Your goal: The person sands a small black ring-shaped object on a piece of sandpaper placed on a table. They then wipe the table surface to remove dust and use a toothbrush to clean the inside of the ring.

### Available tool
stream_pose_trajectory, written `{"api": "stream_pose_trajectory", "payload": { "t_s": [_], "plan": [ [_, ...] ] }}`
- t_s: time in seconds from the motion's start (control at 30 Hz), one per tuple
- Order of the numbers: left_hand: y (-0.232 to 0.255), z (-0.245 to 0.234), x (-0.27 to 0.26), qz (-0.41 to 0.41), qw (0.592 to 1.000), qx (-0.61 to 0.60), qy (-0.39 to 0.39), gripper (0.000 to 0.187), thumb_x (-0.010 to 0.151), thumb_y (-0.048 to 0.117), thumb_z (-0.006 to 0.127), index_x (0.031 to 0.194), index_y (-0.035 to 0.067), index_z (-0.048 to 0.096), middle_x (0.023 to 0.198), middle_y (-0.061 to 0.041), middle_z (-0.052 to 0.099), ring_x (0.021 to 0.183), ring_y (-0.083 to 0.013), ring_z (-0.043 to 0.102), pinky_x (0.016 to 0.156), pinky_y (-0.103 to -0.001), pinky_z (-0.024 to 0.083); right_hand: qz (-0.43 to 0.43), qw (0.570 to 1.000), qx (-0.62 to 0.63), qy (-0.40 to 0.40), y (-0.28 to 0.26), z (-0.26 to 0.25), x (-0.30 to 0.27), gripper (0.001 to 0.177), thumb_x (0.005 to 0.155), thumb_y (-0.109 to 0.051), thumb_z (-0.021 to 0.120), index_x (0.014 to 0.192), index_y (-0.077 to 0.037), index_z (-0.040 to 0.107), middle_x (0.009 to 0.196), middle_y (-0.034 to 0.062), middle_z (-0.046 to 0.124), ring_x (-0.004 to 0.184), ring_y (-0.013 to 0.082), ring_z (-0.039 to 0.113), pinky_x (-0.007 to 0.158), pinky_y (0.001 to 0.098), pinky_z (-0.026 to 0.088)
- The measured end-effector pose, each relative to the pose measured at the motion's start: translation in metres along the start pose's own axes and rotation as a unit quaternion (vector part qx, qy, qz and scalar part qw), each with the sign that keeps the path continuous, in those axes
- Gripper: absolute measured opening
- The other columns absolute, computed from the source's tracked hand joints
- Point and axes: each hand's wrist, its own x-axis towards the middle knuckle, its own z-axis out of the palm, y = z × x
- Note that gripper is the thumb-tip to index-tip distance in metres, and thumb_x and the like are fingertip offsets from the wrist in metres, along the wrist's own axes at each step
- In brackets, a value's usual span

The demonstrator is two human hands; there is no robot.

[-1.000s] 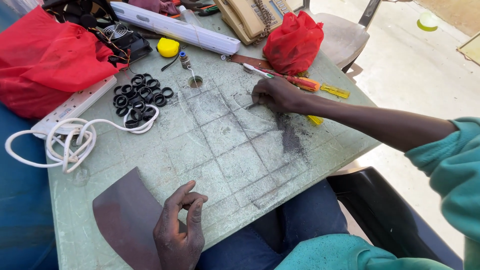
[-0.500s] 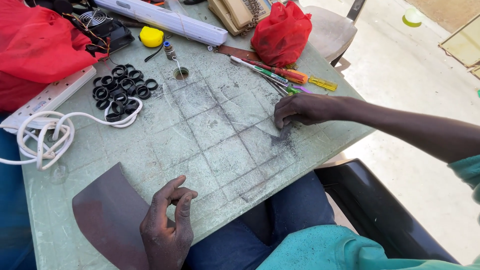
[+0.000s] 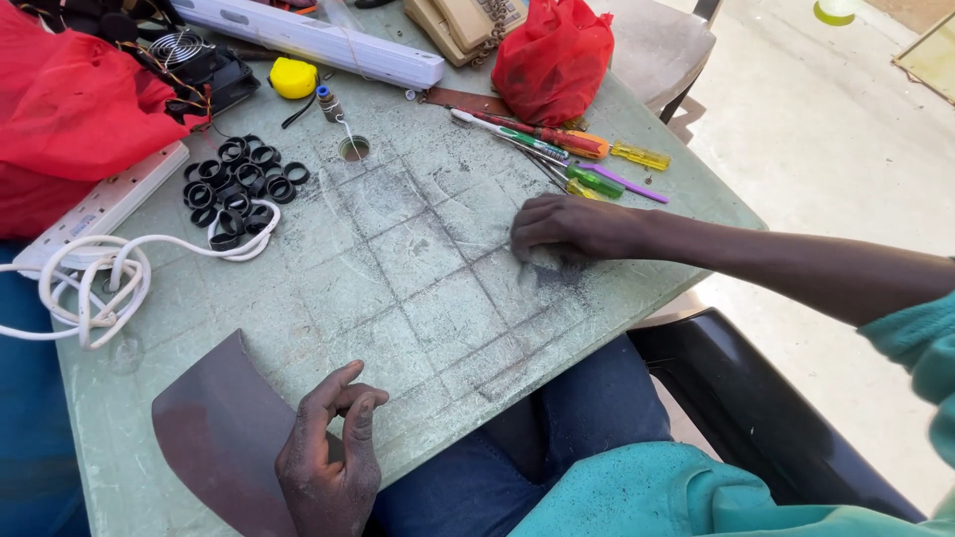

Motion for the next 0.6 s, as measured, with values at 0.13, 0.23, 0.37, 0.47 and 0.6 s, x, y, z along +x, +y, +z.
{"api": "stream_pose_trajectory", "payload": {
  "t_s": [0.13, 0.23, 0.37, 0.47, 0.6],
  "plan": [
    [-0.003, 0.005, -0.002, -0.027, 1.0, 0.01, 0.006, 0.028, 0.103, 0.02, 0.058, 0.125, 0.004, 0.067, 0.087, 0.002, 0.078, 0.063, -0.0055, 0.07, 0.05, -0.02, 0.049, 0.029, 0.998, -0.013, -0.045, -0.009, -0.009, -0.04, 0.022, 0.094, 0.009, 0.049, 0.103, -0.007, 0.062, 0.108, 0.0127, 0.065, 0.098, 0.0339, 0.059, 0.083, 0.0448, 0.046],
    [-0.004, 0.006, -0.004, -0.039, 0.999, 0.009, -0.007, 0.03, 0.104, 0.021, 0.057, 0.127, 0.004, 0.066, 0.086, 0.0, 0.078, 0.086, -0.0119, 0.076, 0.077, -0.029, 0.061, 0.02, 0.996, -0.025, -0.08, -0.011, -0.022, -0.055, 0.022, 0.101, 0.003, 0.045, 0.104, -0.006, 0.064, 0.108, 0.0125, 0.066, 0.104, 0.0341, 0.06, 0.09, 0.0461, 0.047],
    [-0.007, 0.008, -0.004, -0.039, 0.999, 0.01, -0.012, 0.031, 0.104, 0.022, 0.057, 0.128, 0.006, 0.066, 0.088, 0.002, 0.078, 0.085, -0.0118, 0.076, 0.079, -0.028, 0.06, 0.084, 0.996, 0.021, 0.009, -0.004, -0.031, -0.054, 0.028, 0.108, -0.019, 0.038, 0.1, -0.01, 0.063, 0.096, 0.0082, 0.064, 0.086, 0.0277, 0.059, 0.078, 0.039, 0.048],
    [-0.006, 0.008, -0.007, -0.055, 0.998, 0.023, -0.018, 0.031, 0.103, 0.023, 0.058, 0.129, 0.008, 0.066, 0.088, 0.004, 0.078, 0.077, -0.0093, 0.074, 0.07, -0.027, 0.056, 0.123, 0.987, -0.048, 0.088, 0.014, -0.017, -0.045, 0.016, 0.104, -0.012, 0.051, 0.101, -0.011, 0.067, 0.093, 0.006, 0.066, 0.082, 0.025, 0.062, 0.074, 0.0375, 0.05],
    [-0.002, 0.011, -0.01, -0.045, 0.999, 0.03, 0.002, 0.031, 0.103, 0.021, 0.058, 0.128, 0.006, 0.068, 0.088, 0.003, 0.079, 0.084, -0.0085, 0.076, 0.08, -0.025, 0.06, 0.226, 0.962, -0.133, 0.077, 0.027, 0.009, -0.036, 0.024, 0.084, 0.002, 0.061, 0.105, -0.01, 0.065, 0.1, 0.0094, 0.065, 0.09, 0.0312, 0.063, 0.075, 0.0427, 0.049]
  ]
}}
